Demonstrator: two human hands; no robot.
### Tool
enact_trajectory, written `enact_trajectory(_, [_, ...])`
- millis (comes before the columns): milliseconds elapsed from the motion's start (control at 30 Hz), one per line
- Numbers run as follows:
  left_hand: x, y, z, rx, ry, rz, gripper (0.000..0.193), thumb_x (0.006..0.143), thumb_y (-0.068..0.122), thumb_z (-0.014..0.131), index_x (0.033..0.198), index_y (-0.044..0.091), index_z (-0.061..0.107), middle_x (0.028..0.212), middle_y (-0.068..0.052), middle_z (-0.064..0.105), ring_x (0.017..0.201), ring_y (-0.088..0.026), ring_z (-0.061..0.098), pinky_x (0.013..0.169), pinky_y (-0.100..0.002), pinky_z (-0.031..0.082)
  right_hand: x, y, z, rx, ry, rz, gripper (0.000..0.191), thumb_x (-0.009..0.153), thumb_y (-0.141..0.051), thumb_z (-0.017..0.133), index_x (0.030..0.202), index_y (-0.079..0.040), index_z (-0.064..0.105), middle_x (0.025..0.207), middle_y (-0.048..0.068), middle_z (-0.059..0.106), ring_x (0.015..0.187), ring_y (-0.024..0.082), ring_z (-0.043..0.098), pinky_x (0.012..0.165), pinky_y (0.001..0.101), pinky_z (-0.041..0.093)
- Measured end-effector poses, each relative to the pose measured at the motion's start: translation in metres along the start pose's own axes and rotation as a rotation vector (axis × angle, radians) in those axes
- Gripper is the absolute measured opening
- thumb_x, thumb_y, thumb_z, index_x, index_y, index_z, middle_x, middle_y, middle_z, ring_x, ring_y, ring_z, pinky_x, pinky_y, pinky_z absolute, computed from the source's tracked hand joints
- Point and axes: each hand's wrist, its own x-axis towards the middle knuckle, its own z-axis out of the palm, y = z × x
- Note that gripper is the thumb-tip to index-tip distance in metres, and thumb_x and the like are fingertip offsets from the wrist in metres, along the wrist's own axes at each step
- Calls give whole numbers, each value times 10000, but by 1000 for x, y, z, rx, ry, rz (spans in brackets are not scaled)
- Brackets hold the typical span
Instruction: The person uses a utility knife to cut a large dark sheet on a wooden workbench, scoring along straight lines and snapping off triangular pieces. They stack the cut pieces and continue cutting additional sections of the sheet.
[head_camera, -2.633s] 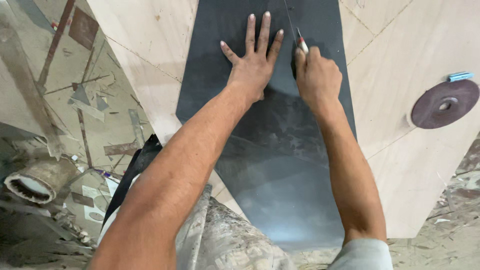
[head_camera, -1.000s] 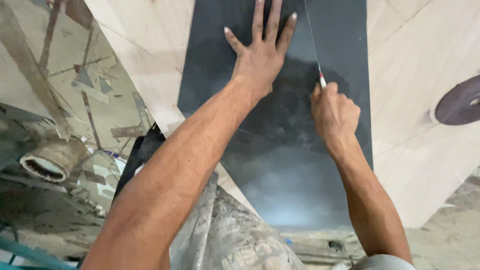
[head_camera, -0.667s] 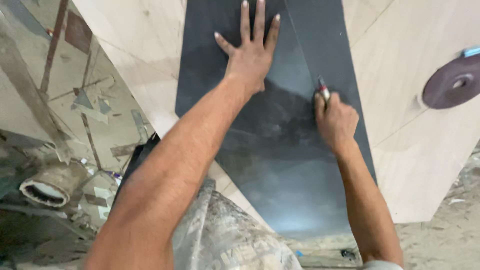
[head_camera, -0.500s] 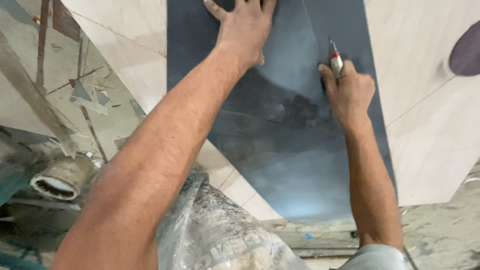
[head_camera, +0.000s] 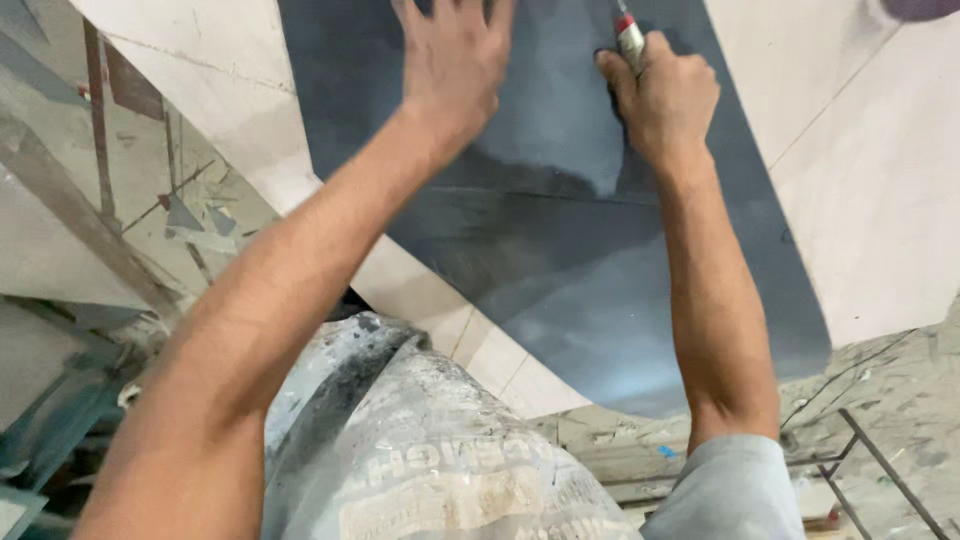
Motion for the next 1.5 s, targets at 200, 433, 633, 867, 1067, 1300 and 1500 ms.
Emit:
enact_trajectory(200, [-11, 92, 8, -166, -169, -60, 1048, 676, 393, 885, 1533, 99, 358, 1547, -308, 233, 1446, -580, 194, 916, -878, 376, 11, -9, -4, 5, -87, 141, 545, 1006, -522, 757, 801, -36, 619, 642, 216, 645, 613, 452, 658, 527, 531, 507])
enact_trajectory(433, [-18, 103, 43, -16, -51, -82, 1113, 692, 229, 878, 1610, 64, 271, 1592, -351, 135, 1461, -642, 105, 905, -901, 389, 8, -11, -3, 15, -82, 112, 556, 1036, -547, 711, 836, -34, 633, 655, 221, 657, 615, 457, 664, 532, 535, 515])
enact_trajectory(633, [-13, 104, 33, -6, -139, -99, 1196, 668, 250, 897, 1630, 79, 207, 1600, -341, 104, 1461, -637, 72, 931, -906, 370, 5, -18, -10, -41, -194, 118, 468, 1119, -458, 536, 927, -38, 607, 710, 245, 680, 652, 492, 666, 554, 596, 499])
enact_trajectory(867, [-10, 98, 24, -74, -238, -103, 1345, 616, 383, 965, 1626, 99, 124, 1611, -324, 24, 1468, -631, -1, 941, -909, 336, 18, -24, -18, -88, -345, 57, 488, 1134, -445, 425, 946, -34, 609, 750, 272, 688, 698, 494, 682, 612, 595, 526])
enact_trajectory(1067, [-8, 97, 25, -100, -241, -113, 1368, 588, 350, 981, 1634, 102, 137, 1624, -323, 14, 1474, -630, -8, 930, -921, 318, 21, -22, -12, -107, -346, 39, 508, 1136, -451, 414, 960, -26, 630, 776, 274, 702, 724, 484, 697, 635, 585, 539])
enact_trajectory(1300, [-9, 96, 25, -86, -227, -113, 1383, 567, 370, 988, 1628, 101, 142, 1610, -345, 19, 1466, -636, -4, 914, -936, 313, 24, -28, -19, -117, -383, 52, 506, 1134, -447, 415, 951, -32, 639, 795, 261, 718, 737, 463, 714, 641, 557, 558])
enact_trajectory(1500, [-10, 97, 29, -77, -200, -119, 1378, 564, 367, 991, 1636, 101, 167, 1618, -336, 44, 1471, -625, 7, 923, -916, 342, 21, -20, -4, -158, -363, -4, 495, 1141, -433, 439, 945, -26, 640, 810, 253, 726, 741, 450, 724, 636, 533, 573])
